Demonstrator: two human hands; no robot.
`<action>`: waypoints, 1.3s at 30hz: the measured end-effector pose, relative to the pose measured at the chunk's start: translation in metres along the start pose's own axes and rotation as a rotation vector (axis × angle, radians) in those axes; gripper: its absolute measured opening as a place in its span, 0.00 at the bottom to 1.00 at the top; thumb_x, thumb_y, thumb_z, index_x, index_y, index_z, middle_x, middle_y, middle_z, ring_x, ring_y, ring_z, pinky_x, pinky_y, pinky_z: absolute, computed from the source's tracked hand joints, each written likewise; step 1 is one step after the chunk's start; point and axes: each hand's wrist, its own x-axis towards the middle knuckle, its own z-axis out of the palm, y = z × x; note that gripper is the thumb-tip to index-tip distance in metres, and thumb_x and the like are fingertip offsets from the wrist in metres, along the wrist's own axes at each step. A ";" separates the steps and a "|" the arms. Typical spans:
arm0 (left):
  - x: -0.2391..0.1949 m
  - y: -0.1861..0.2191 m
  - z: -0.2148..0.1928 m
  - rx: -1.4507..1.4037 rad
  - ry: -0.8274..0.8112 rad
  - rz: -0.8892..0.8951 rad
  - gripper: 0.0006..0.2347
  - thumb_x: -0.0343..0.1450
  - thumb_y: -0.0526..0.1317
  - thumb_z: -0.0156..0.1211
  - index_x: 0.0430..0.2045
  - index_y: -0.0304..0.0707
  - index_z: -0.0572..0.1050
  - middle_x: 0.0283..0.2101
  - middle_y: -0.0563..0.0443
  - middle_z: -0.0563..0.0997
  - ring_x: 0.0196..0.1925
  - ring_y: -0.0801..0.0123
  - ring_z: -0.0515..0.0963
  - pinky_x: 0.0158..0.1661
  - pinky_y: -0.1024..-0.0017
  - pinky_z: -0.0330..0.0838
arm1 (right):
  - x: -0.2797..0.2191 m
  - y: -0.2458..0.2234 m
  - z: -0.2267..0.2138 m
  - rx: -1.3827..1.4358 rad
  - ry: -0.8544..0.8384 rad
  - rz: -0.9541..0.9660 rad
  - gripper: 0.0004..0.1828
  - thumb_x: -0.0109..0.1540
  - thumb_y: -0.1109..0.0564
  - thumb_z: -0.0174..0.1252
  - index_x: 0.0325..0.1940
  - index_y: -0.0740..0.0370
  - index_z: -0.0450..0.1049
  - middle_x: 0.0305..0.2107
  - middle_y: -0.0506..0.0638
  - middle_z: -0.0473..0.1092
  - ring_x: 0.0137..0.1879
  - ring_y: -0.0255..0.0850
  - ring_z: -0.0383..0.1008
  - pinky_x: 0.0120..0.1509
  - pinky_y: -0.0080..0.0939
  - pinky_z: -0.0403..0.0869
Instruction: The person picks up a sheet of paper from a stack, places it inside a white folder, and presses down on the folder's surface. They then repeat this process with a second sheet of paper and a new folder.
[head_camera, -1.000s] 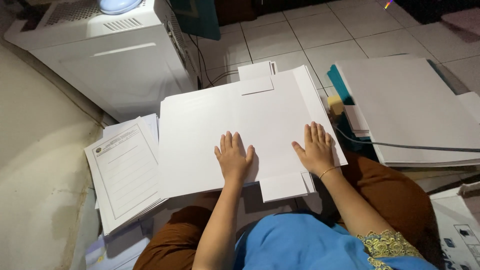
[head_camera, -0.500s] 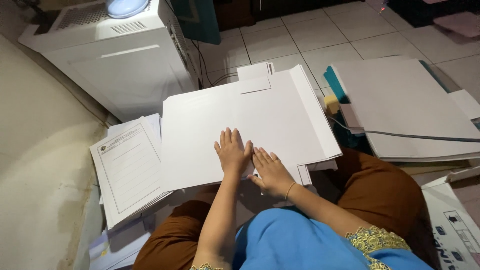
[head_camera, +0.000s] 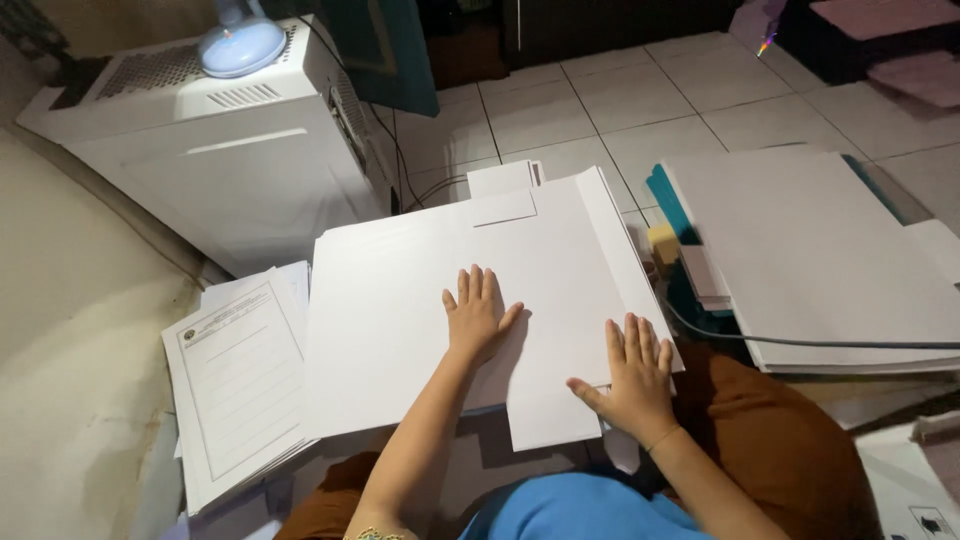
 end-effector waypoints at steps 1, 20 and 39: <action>0.021 -0.008 0.016 -0.001 0.003 -0.002 0.37 0.73 0.66 0.36 0.72 0.39 0.52 0.77 0.37 0.50 0.79 0.48 0.43 0.69 0.36 0.32 | 0.003 0.007 0.018 -0.001 0.002 -0.003 0.62 0.58 0.11 0.37 0.79 0.58 0.42 0.76 0.64 0.38 0.82 0.57 0.32 0.78 0.68 0.30; 0.229 -0.029 0.041 0.002 0.372 -0.061 0.40 0.72 0.64 0.44 0.70 0.26 0.48 0.75 0.31 0.47 0.77 0.39 0.39 0.67 0.37 0.36 | 0.019 0.026 0.074 0.057 0.359 -0.114 0.58 0.55 0.16 0.40 0.76 0.58 0.49 0.76 0.65 0.39 0.81 0.61 0.32 0.72 0.76 0.33; 0.241 -0.060 0.035 0.157 0.251 0.020 0.35 0.73 0.64 0.40 0.70 0.37 0.54 0.75 0.44 0.54 0.77 0.48 0.48 0.68 0.47 0.44 | 0.018 0.021 0.070 0.064 0.411 -0.105 0.56 0.55 0.17 0.38 0.75 0.57 0.52 0.74 0.65 0.45 0.80 0.61 0.39 0.71 0.77 0.38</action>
